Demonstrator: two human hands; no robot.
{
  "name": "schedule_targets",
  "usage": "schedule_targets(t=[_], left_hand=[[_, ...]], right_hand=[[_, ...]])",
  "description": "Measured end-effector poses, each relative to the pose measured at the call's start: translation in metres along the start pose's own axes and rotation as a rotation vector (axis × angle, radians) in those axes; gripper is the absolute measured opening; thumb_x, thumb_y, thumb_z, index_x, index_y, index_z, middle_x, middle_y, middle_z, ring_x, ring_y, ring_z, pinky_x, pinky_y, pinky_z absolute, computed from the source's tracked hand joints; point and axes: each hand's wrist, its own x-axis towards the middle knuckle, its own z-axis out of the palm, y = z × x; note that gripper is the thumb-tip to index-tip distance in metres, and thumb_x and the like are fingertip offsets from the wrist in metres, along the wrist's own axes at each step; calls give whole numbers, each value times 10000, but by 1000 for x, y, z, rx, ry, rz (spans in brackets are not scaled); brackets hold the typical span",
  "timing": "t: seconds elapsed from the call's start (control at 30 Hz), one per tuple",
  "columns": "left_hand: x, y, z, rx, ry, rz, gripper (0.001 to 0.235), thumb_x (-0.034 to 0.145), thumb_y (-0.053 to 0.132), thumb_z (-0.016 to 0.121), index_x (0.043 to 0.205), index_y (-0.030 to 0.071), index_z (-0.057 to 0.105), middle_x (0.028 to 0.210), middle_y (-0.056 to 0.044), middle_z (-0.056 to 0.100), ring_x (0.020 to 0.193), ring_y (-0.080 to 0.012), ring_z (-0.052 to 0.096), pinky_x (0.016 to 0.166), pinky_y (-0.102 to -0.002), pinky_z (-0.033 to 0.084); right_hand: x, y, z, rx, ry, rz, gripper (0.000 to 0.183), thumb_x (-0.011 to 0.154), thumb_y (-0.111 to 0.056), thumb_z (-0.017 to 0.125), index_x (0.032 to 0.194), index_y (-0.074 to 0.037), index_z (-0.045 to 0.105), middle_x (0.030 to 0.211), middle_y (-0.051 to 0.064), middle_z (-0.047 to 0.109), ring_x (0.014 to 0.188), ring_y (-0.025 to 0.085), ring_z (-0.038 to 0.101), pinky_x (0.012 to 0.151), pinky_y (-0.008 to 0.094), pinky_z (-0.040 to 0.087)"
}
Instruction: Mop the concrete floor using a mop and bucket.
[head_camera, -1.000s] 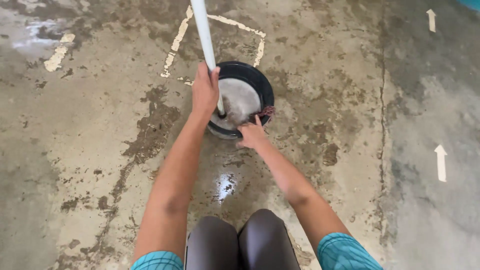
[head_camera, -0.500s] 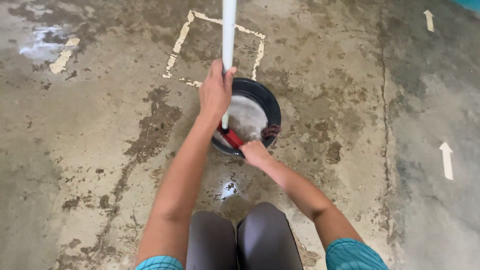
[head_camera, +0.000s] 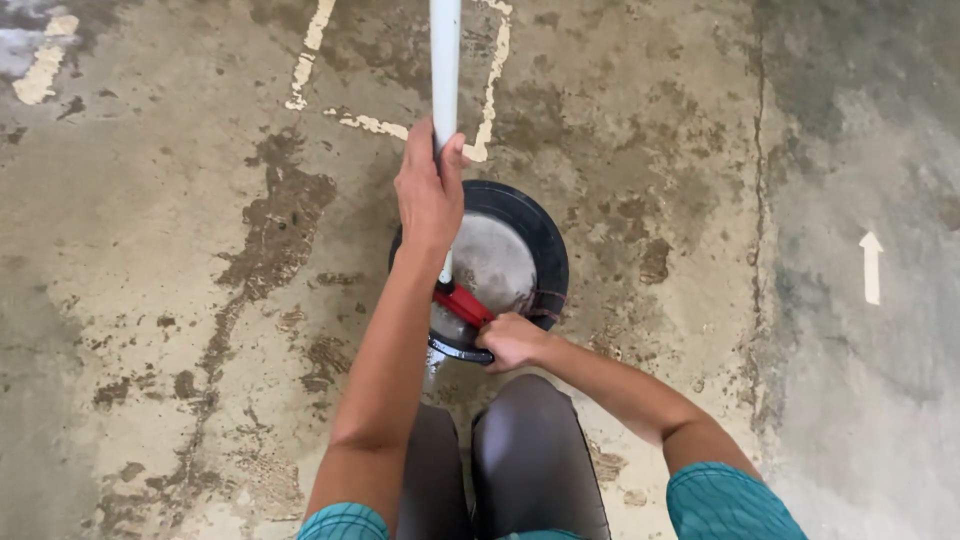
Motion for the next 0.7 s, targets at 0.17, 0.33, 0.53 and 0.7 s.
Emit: schedule_targets(t=[0.17, 0.33, 0.53, 0.7], left_hand=[[1, 19, 1, -128, 56, 54, 269, 1124, 231, 572, 1310, 46, 514, 1009, -134, 681, 845, -200, 767, 747, -353, 597], [7, 41, -5, -100, 76, 87, 327, 1108, 257, 638, 1321, 43, 512, 956, -92, 702, 816, -185, 740, 743, -346, 584], [4, 35, -3, -16, 264, 192, 378, 1024, 218, 760, 1279, 29, 554, 1014, -134, 658, 824, -213, 673, 716, -333, 553], [-22, -36, 10, -57, 95, -14, 342, 949, 152, 796, 1182, -3, 599, 858, -101, 664, 722, -182, 638, 681, -324, 544]], right_hand=[[-8, 13, -34, 195, -148, 168, 605, 860, -693, 604, 916, -119, 786, 880, 164, 727, 846, 391, 701, 779, 498, 558], [15, 71, -31, -207, -94, 550, 670, 751, -543, 774, 1282, -155, 642, 1357, 132, 590, 1221, 316, 608, 982, 427, 503], [150, 200, 125, 512, 283, 295, 440, 1039, -455, 612, 1378, -181, 671, 1373, 140, 679, 1244, 307, 637, 1019, 439, 493], [174, 158, 115, 1094, 291, 825, 463, 985, -395, 674, 1320, -79, 618, 1285, 141, 690, 1110, 255, 681, 893, 401, 560]])
